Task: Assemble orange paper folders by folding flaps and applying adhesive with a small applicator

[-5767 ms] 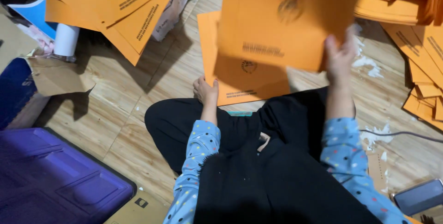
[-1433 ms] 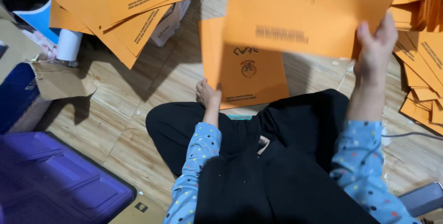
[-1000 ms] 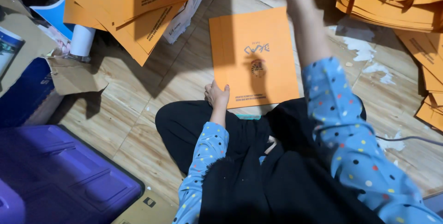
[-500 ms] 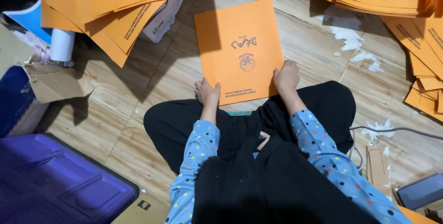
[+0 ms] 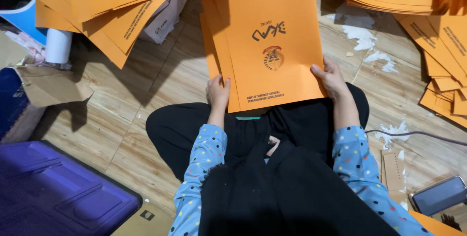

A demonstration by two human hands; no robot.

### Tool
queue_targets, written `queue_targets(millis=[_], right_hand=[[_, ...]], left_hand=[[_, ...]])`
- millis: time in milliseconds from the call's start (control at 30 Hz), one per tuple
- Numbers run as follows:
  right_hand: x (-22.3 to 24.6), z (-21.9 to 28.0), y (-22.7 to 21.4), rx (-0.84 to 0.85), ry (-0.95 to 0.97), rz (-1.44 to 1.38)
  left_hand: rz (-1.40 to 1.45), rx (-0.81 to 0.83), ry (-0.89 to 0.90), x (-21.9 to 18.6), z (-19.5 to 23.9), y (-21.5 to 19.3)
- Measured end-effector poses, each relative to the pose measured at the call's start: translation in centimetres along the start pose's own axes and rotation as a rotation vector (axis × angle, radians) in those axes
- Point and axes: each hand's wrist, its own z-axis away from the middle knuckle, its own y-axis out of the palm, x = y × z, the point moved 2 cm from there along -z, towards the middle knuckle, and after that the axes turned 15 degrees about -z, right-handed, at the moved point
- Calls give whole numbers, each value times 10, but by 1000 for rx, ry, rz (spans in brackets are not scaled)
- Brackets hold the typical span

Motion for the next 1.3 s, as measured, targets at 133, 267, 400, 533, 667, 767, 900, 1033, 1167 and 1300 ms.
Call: queue_targets(millis=[133,267,400,533,667,767,900,1033,1167,1300], right_hand=[[-33,-6,-25,-55,21,17],[-103,-42,-86,-37,-22,771],[-85,-26,-64,-102,66,920],[-64,-14,-43,-102,120,940],[-53,-8,-34,-117,151,944],[-52,-7,-35,-124,118,930],[-70,-22,-51,-123,81,865],[-93,-38,-68,-154,31,329],[-69,-28,-68,-203,96,-101],[-46,-12,-56,-172,221,-401]], left_hand=[[145,-131,204,-41,33,-17],[-315,6,178,-45,23,28],[-144,-75,103,-47,29,33],[-169,-119,77,-53,40,25],[-90,-167,99,-64,55,9],[-88,-259,77,-49,30,29],[-97,-153,95,-60,32,-22],[-159,-341,316,-91,59,-85],[-126,-463,479,-122,83,-140],[-17,-614,675,-148,109,-198]])
